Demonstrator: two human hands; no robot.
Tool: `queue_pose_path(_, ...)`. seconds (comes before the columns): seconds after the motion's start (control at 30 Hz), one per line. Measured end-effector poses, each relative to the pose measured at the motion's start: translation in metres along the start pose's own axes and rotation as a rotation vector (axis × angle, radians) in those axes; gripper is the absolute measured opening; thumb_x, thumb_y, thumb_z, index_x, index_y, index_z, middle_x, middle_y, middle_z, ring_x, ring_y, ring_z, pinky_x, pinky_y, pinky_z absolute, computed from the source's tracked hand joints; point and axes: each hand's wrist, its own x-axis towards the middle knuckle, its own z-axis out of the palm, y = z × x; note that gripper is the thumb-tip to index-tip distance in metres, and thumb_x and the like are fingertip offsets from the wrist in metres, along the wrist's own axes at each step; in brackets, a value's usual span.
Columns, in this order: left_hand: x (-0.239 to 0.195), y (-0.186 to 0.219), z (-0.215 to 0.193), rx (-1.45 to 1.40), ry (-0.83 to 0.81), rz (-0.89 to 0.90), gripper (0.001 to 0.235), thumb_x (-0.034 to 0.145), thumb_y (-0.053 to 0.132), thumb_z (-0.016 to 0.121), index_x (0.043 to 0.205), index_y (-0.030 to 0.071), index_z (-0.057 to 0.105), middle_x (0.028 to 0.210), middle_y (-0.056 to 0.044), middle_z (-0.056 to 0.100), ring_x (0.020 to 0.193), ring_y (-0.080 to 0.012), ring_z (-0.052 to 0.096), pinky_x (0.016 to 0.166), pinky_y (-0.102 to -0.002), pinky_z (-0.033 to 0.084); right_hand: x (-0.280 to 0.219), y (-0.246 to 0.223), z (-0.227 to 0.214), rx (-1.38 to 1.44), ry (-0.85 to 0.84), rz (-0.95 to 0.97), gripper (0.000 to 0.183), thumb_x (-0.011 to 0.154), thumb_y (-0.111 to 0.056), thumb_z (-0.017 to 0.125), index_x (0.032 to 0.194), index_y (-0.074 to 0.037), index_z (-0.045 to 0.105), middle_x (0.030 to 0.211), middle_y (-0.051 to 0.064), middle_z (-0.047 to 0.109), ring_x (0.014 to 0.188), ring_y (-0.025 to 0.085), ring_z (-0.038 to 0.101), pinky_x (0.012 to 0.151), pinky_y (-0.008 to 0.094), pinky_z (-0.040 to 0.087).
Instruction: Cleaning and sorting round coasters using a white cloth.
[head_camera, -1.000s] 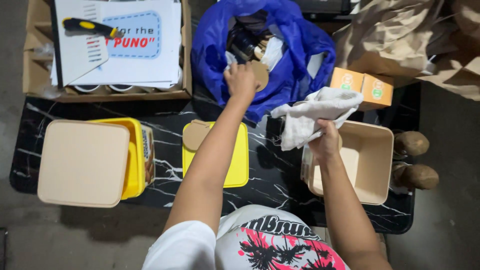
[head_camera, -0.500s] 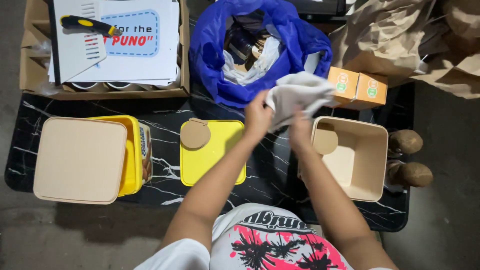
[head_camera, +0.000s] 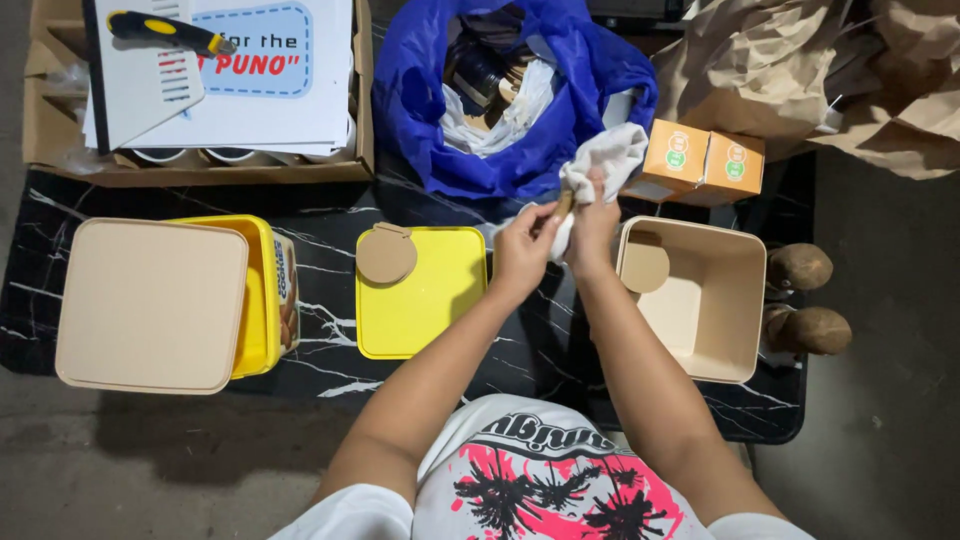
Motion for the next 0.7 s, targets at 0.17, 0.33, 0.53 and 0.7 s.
queue_pose_path(0.17, 0.017, -0.005, -0.014, 0.181, 0.015, 0.027, 0.021, 0.094, 0.013, 0.07, 0.111, 0.002, 0.072, 0.089, -0.009, 0.075, 0.077, -0.0083, 0.067, 0.071, -0.028, 0.055, -0.039, -0.016, 0.011, -0.316, -0.115, -0.435, 0.039, 0.104, -0.03, 0.068, 0.125, 0.002, 0.064, 0.112, 0.01, 0.069, 0.101, 0.02, 0.063, 0.089, 0.033, 0.05)
queue_pose_path(0.33, 0.013, -0.025, -0.006, 0.019, -0.046, -0.022, 0.018, 0.095, 0.01, 0.068, 0.11, -0.001, 0.07, 0.09, -0.009, 0.076, 0.079, -0.0087, 0.068, 0.071, -0.027, 0.054, -0.017, -0.006, 0.0, -0.501, -0.181, -0.415, 0.032, 0.095, -0.017, 0.074, 0.119, 0.0, 0.063, 0.105, 0.01, 0.071, 0.096, 0.019, 0.067, 0.086, 0.032, 0.054)
queue_pose_path(0.53, 0.007, -0.009, -0.002, -0.207, -0.028, 0.01, 0.019, 0.098, 0.009, 0.066, 0.114, -0.002, 0.067, 0.101, -0.007, 0.076, 0.091, -0.0076, 0.069, 0.078, -0.024, 0.055, -0.004, -0.002, 0.005, -0.038, -0.068, -0.082, 0.035, 0.098, -0.022, 0.069, 0.126, -0.001, 0.07, 0.112, 0.006, 0.074, 0.094, 0.016, 0.064, 0.081, 0.031, 0.053)
queue_pose_path(0.7, 0.024, -0.026, -0.012, -0.066, 0.077, -0.049, 0.01, 0.099, 0.006, 0.067, 0.103, -0.003, 0.066, 0.091, -0.012, 0.075, 0.083, -0.0117, 0.064, 0.075, -0.027, 0.053, -0.023, 0.033, -0.006, -0.281, -0.267, -0.273, 0.034, 0.102, -0.021, 0.072, 0.128, -0.001, 0.063, 0.113, 0.008, 0.07, 0.102, 0.016, 0.063, 0.092, 0.031, 0.053)
